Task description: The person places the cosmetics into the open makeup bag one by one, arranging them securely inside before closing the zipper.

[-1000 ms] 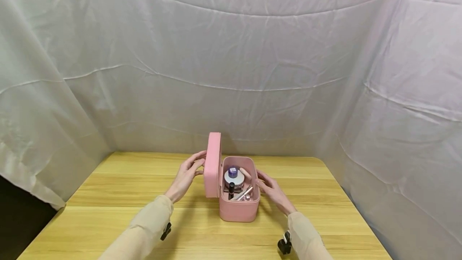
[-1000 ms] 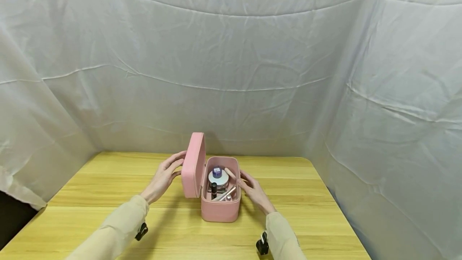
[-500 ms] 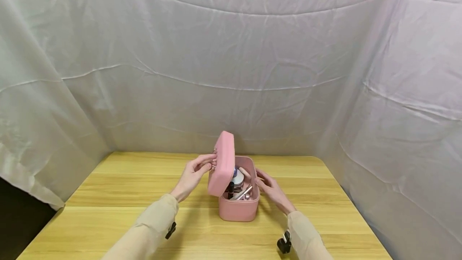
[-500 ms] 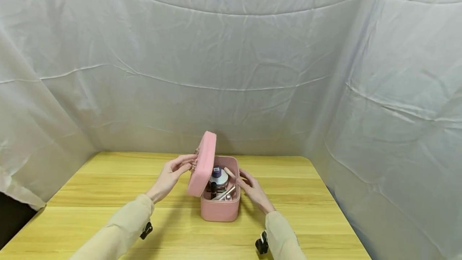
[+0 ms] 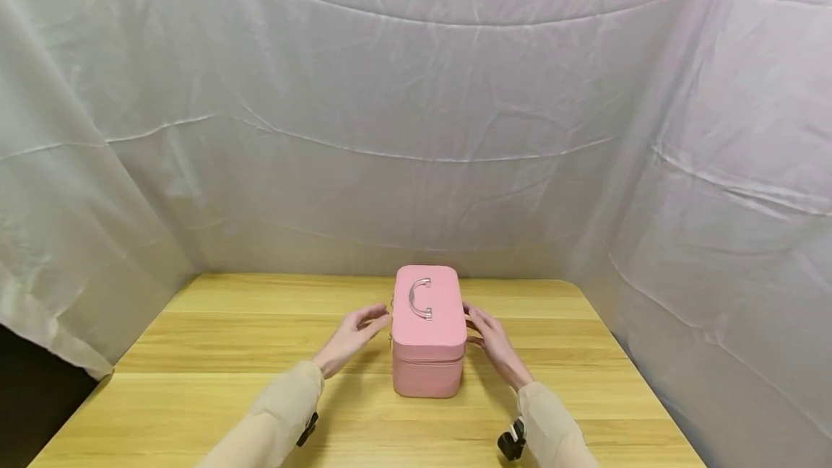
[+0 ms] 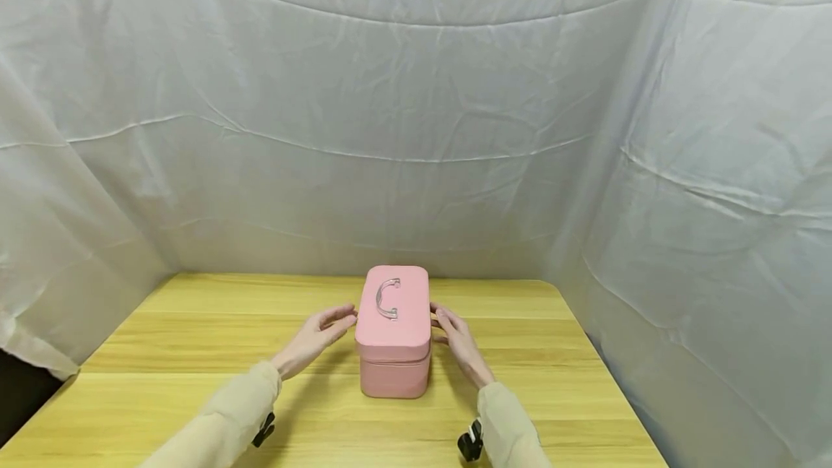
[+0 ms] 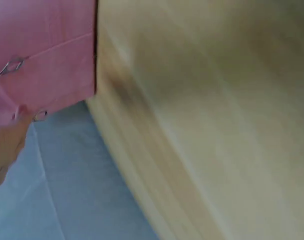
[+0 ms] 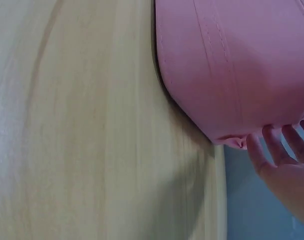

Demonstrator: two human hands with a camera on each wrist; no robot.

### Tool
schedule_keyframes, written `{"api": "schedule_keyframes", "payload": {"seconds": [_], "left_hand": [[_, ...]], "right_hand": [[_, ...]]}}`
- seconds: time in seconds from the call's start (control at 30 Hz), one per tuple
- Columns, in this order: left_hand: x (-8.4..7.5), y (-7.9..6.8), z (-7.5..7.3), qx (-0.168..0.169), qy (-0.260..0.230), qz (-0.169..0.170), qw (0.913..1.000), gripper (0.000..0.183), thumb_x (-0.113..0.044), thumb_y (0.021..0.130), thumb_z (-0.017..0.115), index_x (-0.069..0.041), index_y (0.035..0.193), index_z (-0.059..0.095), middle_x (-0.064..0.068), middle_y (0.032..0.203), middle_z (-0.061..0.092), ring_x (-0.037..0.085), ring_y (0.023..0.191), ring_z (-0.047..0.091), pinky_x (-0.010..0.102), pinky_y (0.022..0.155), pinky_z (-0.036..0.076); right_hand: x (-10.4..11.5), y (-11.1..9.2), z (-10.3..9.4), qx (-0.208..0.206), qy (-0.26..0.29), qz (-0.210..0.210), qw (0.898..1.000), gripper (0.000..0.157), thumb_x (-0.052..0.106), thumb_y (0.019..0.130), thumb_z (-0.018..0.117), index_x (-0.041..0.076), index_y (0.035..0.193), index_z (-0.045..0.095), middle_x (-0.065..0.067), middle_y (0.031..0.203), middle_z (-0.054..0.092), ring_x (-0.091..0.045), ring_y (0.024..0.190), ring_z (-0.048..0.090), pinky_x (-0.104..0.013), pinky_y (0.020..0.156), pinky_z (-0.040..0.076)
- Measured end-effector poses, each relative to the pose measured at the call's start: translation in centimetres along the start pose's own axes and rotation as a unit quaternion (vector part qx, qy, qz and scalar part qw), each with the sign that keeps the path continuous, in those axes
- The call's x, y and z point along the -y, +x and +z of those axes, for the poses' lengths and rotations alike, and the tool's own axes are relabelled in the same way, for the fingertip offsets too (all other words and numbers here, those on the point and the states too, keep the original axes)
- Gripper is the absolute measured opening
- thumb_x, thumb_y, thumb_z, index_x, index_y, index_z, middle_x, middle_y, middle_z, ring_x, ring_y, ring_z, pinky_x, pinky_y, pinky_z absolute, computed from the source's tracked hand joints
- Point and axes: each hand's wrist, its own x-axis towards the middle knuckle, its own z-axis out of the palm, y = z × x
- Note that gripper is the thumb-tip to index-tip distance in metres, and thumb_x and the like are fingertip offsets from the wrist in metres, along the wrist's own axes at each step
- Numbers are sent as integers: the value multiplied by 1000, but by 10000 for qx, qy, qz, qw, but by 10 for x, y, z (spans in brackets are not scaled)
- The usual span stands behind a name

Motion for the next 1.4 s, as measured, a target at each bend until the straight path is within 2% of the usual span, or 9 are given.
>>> {"api": "schedule_keyframes", "payload": {"seconds": [0.17,0.33,0.5,0.73,0.9,1.07,1.2,1.33,1.4], "left_hand": [[4,-6,9,233,58,55,9997,59,-35,101,60,-1,148,47,21,151,50,39,140,48,54,119,38],[5,-8,14,248,-73,83,9996,60,-33,101,60,-1,149,45,21,152,48,38,141,47,52,119,38],[4,-8,15,413,-41,140,9990,63,-32,101,59,1,151,41,23,154,46,38,142,46,51,120,38],[3,-7,15,569,40,245,9981,62,-31,103,58,2,152,40,24,154,45,39,142,46,51,119,39],[1,-8,16,640,95,360,9973,60,-29,104,56,2,152,39,25,154,44,39,142,45,51,119,39],[2,-11,16,535,310,334,9975,57,-29,107,47,3,152,37,25,156,41,42,144,41,55,119,36],[4,-13,16,394,543,513,9964,48,-17,108,41,5,151,38,28,153,44,45,142,42,58,117,37],[6,-14,18,210,1201,952,9880,47,-3,103,49,6,148,43,30,143,54,43,133,55,51,112,46],[7,-15,19,101,1469,1090,9831,48,-1,100,54,6,147,45,31,137,59,42,126,61,47,106,51]], "right_hand": [[2,-1,2,-67,-105,12,9999,52,27,109,41,-6,149,41,-27,151,47,-32,133,50,-44,106,50],[4,-3,5,-107,-156,12,9998,54,28,108,43,-7,149,41,-27,151,47,-31,133,50,-46,107,50],[7,-5,9,-133,-259,-7,9996,57,27,106,47,-8,150,38,-28,155,40,-39,140,46,-49,109,50],[9,-10,9,59,-649,-149,9978,61,24,101,56,-3,153,37,-27,152,46,-35,133,54,-26,98,53],[9,-11,7,241,-634,-90,9977,67,26,99,58,-1,155,33,-27,153,45,-34,134,53,-24,97,51],[10,-11,6,255,-680,-47,9974,67,25,99,59,0,155,33,-27,155,43,-37,135,51,-27,99,52],[10,-11,7,124,-866,-89,9961,69,25,97,61,6,157,33,-22,159,38,-39,140,46,-36,106,48],[14,-12,9,-165,-1161,-584,9914,70,19,95,66,10,156,35,-20,160,36,-40,140,43,-46,111,44],[15,-13,9,-181,-1351,-864,9869,63,17,95,66,10,153,42,-19,159,38,-40,141,42,-45,112,44]]}}
